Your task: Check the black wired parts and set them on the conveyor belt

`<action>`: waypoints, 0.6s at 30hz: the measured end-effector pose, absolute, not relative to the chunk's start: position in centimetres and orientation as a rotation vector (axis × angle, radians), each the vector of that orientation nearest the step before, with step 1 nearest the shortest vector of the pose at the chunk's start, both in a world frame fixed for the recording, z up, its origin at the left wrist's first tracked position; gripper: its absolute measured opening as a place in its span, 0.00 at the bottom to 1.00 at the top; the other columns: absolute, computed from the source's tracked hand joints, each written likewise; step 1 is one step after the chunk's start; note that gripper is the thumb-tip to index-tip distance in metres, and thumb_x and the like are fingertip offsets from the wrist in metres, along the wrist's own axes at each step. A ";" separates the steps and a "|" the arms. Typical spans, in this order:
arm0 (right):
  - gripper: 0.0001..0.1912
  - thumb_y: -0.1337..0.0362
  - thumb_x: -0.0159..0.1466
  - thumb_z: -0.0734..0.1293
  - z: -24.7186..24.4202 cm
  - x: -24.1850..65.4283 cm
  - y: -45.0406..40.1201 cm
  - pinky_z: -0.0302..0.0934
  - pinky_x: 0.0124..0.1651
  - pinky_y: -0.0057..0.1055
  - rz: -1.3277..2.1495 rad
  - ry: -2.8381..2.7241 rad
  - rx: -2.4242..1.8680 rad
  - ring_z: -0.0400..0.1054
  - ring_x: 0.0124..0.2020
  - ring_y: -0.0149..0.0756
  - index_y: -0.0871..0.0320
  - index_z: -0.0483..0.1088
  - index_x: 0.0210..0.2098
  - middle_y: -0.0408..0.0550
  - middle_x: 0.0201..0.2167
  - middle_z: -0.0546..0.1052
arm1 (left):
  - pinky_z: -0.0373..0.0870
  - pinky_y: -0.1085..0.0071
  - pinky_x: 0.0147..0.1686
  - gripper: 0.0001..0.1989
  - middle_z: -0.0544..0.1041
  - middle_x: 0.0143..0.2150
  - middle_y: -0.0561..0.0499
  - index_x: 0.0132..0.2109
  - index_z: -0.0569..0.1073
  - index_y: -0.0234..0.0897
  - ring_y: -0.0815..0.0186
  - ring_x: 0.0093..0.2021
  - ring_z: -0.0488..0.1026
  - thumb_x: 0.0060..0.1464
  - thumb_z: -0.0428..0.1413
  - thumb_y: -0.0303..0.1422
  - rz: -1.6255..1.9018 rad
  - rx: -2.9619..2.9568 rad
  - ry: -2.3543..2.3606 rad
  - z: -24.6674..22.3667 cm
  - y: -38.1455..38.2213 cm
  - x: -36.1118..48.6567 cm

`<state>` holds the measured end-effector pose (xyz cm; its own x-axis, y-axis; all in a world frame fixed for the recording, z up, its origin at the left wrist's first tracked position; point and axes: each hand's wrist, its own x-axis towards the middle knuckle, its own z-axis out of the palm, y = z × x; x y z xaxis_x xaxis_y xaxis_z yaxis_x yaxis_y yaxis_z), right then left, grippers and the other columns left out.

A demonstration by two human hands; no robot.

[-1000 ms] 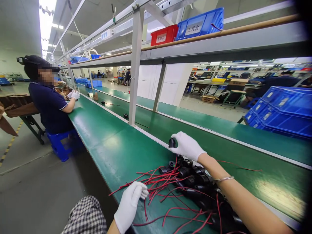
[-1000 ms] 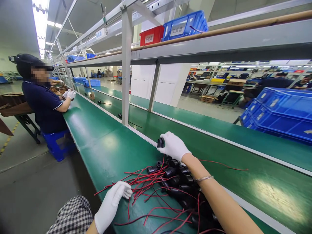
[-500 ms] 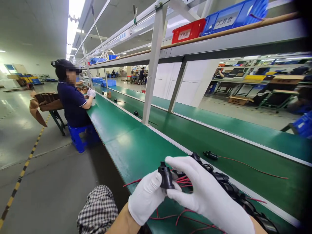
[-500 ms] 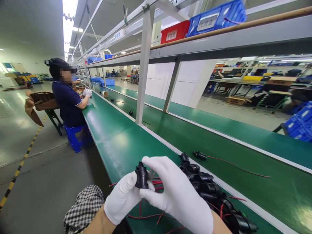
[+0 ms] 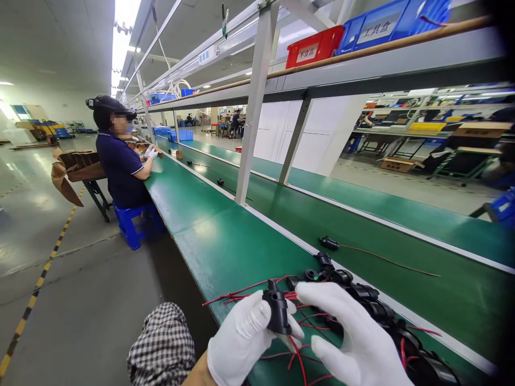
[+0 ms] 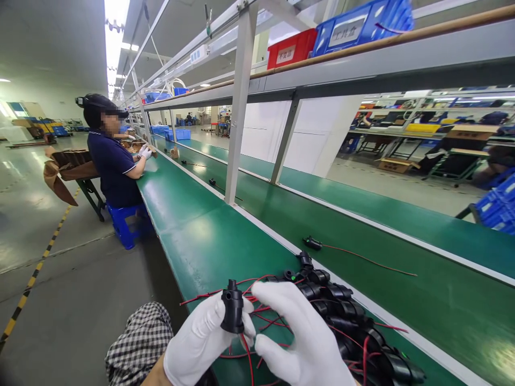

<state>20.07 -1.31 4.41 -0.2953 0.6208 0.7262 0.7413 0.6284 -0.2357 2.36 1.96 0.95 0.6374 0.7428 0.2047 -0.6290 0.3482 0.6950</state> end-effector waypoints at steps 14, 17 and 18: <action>0.32 0.71 0.44 0.64 2.6 18.6 -1.5 0.70 0.53 0.50 0.534 -1.647 -1.287 0.73 0.48 0.51 0.53 0.67 0.50 0.52 0.47 0.75 | 0.63 0.75 0.32 0.23 0.73 0.34 0.48 0.42 0.79 0.30 0.72 0.30 0.67 0.51 0.65 0.47 0.752 0.616 0.145 0.4 1.4 3.6; 0.32 0.71 0.44 0.63 2.2 18.5 -1.4 0.66 0.56 0.53 0.727 -1.585 -1.310 0.71 0.52 0.52 0.54 0.67 0.51 0.54 0.50 0.75 | 0.64 0.75 0.31 0.21 0.75 0.32 0.48 0.40 0.80 0.30 0.73 0.28 0.69 0.50 0.65 0.46 0.764 0.516 0.153 0.4 1.2 3.6; 0.33 0.71 0.44 0.64 2.2 18.6 -1.4 0.65 0.57 0.53 0.739 -1.583 -1.305 0.70 0.53 0.52 0.54 0.67 0.51 0.55 0.51 0.74 | 0.64 0.75 0.31 0.20 0.75 0.31 0.48 0.39 0.80 0.30 0.72 0.28 0.69 0.51 0.65 0.46 0.780 0.501 0.143 0.5 1.2 3.6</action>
<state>18.59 -1.43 2.20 -0.0098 0.9610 0.2764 0.4054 0.2565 -0.8774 3.56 1.16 0.46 0.7078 0.7040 0.0585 -0.6374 0.6007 0.4826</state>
